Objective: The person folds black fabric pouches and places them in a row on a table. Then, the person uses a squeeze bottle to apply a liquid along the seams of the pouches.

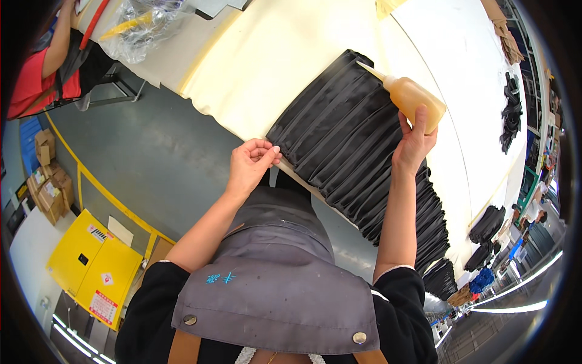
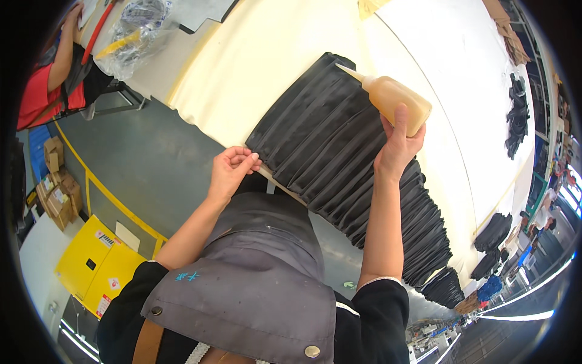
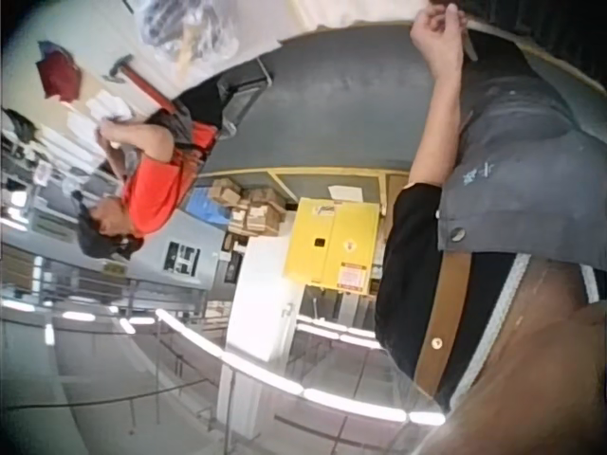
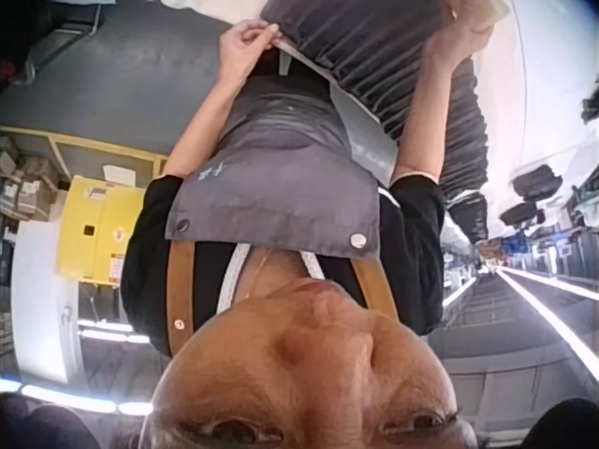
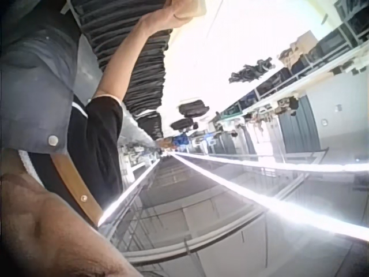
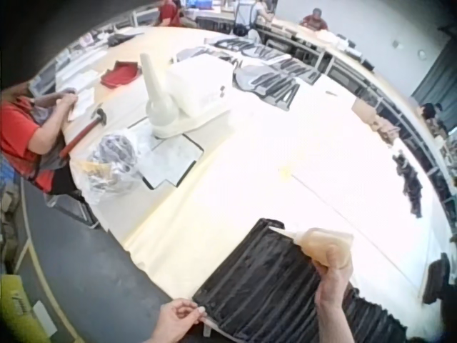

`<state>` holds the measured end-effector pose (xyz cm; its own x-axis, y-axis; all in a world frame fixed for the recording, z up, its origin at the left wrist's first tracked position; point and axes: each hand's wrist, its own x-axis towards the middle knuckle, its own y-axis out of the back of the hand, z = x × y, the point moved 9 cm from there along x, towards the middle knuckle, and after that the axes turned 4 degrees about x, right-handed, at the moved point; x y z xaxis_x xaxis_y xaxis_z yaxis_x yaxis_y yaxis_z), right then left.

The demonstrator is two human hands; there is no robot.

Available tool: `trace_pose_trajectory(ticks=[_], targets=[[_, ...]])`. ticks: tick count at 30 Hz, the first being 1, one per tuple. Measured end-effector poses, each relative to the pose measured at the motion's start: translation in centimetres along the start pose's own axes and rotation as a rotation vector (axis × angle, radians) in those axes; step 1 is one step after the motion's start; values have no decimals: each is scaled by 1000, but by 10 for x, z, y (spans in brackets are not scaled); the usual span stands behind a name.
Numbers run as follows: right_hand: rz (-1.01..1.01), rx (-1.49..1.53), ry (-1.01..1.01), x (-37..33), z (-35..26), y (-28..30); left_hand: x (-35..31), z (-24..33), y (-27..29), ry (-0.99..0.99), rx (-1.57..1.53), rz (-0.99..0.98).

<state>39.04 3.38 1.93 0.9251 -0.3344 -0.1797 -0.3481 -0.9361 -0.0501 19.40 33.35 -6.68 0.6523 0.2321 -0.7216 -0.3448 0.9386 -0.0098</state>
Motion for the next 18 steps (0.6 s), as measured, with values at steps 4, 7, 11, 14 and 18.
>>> trace_pose_trajectory(ticks=[4,7,11,14,18], targets=[[-9,-14,-21,0,3,-1,0,1,-1,1,-24,-9],[-31,-43,-49,-2,7,-2,0,2,-1,2,-19,-14],[-55,-64,-78,-12,10,-4,0,2,-1,1,-25,-17],[-76,-75,-111,-21,13,-5,1,2,0,2,-21,-13],[-113,-101,-139,-34,17,-8,1,2,0,3,-11,-15]])
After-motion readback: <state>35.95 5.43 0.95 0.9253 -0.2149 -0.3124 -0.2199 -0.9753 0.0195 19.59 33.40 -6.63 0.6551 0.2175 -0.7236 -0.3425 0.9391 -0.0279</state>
